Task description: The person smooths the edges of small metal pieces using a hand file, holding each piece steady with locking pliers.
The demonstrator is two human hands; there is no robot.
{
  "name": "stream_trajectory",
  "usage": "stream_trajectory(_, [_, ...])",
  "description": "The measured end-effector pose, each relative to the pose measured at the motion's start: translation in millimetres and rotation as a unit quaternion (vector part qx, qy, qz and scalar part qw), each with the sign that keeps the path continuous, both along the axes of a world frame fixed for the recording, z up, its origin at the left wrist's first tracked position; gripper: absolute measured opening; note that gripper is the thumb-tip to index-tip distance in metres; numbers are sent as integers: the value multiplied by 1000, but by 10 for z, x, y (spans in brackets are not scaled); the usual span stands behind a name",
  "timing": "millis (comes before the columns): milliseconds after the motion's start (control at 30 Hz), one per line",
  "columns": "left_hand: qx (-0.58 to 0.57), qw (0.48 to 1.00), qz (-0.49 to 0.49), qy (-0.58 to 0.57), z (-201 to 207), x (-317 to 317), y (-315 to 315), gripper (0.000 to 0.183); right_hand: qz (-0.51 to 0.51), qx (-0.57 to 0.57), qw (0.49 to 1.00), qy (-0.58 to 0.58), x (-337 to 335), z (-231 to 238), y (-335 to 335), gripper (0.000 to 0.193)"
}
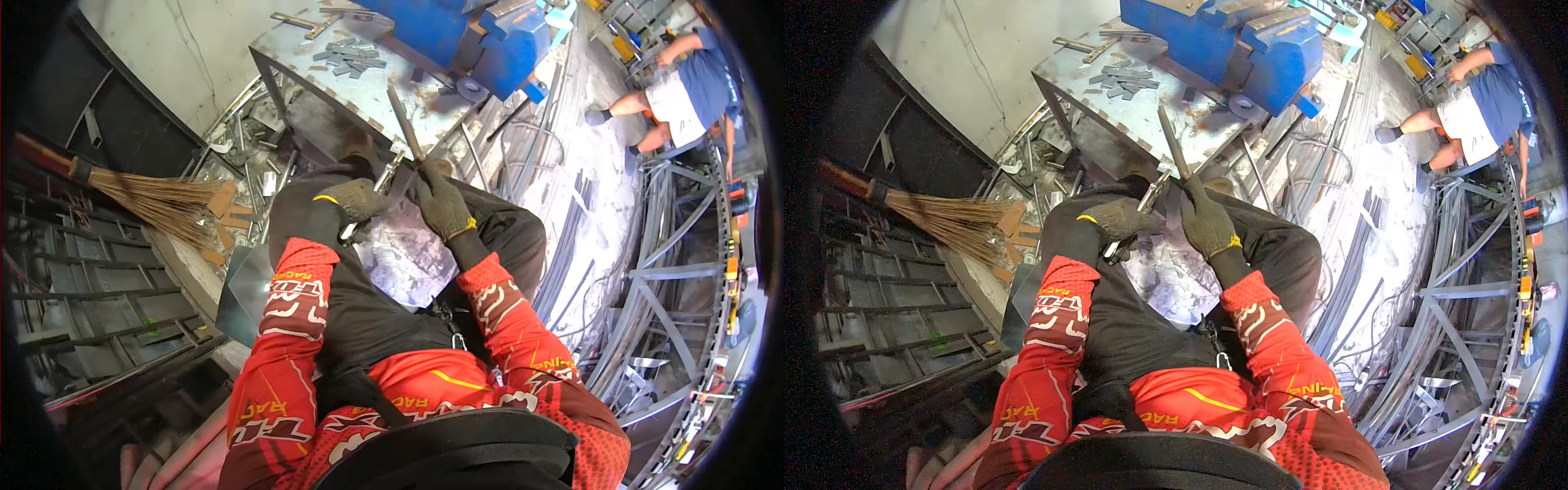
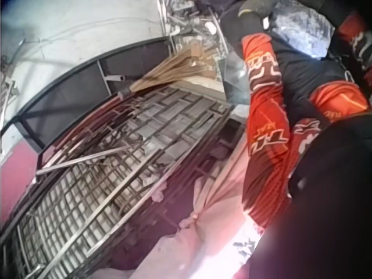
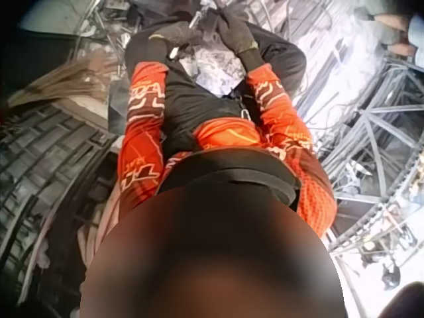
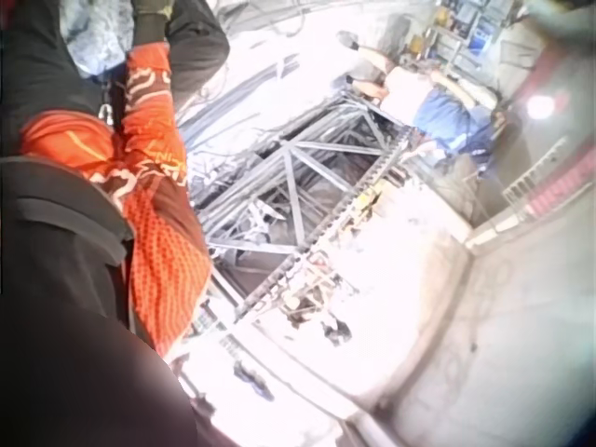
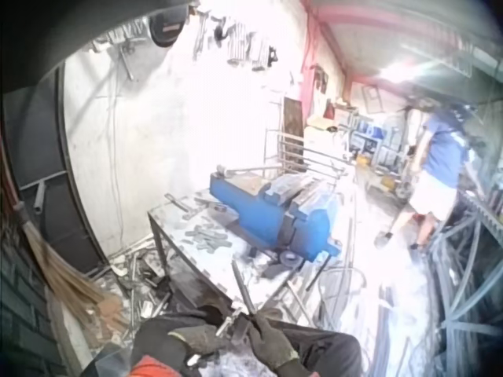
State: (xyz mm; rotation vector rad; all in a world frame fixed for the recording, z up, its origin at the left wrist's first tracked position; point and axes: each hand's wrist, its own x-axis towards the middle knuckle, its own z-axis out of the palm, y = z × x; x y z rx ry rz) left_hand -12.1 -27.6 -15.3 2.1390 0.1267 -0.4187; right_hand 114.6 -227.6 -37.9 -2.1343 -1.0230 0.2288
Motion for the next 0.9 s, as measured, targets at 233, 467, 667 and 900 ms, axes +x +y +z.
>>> stream_trajectory(233, [-63, 995, 59, 58, 47, -108, 29, 42, -31, -59, 994, 81, -732, 104, -721, 62])
stream_trajectory(467, [-51, 986, 106, 118, 203, -21, -54, 45, -10, 13, 1000, 7, 101, 46, -42, 46])
stream_trajectory(667, [-25, 997, 55, 52, 139, -146, -5, 52, -20, 33, 997, 69, -175, 247, -287, 56])
stream_trajectory(900, [38, 999, 15, -32, 116, -135, 12, 51, -25, 2, 999, 48, -442, -57, -431, 60])
